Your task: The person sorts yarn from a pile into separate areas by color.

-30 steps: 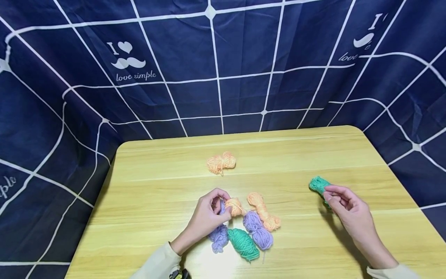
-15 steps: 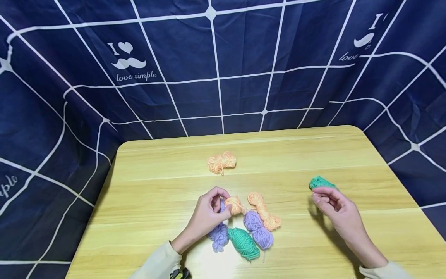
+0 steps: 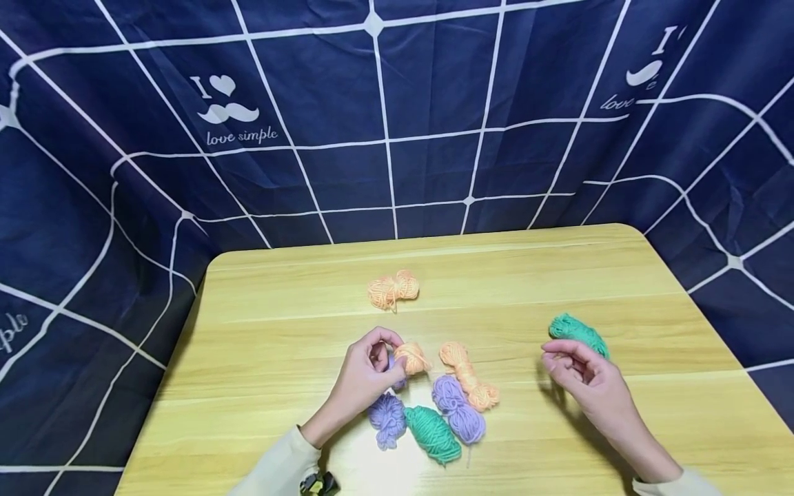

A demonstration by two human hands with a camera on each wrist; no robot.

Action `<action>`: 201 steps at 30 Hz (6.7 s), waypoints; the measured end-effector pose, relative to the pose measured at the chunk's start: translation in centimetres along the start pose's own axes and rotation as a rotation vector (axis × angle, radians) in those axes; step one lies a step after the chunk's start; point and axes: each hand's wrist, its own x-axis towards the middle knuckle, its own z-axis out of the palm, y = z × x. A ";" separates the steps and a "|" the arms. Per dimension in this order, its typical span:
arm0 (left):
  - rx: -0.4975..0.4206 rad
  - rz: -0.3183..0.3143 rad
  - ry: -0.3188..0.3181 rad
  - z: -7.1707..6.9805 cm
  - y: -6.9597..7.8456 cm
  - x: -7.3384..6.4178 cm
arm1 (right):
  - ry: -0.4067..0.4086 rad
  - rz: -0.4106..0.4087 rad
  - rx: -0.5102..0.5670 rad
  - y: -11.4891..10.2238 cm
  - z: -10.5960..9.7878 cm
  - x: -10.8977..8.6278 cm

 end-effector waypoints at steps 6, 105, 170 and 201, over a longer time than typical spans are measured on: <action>-0.018 -0.005 -0.004 -0.2 0.1 0.3 | -0.036 0.005 -0.040 -0.2 0.6 0.0; -0.091 -0.228 0.231 -1.9 -2.3 5.6 | -0.395 -0.244 -0.480 -1.8 11.6 -2.8; 0.013 -0.265 0.204 -1.8 -2.3 5.8 | -0.331 -0.258 -0.676 -1.1 13.4 -3.0; -0.059 -0.247 0.213 -2.0 -2.1 5.2 | -0.314 -0.280 -0.644 -0.8 13.3 -3.0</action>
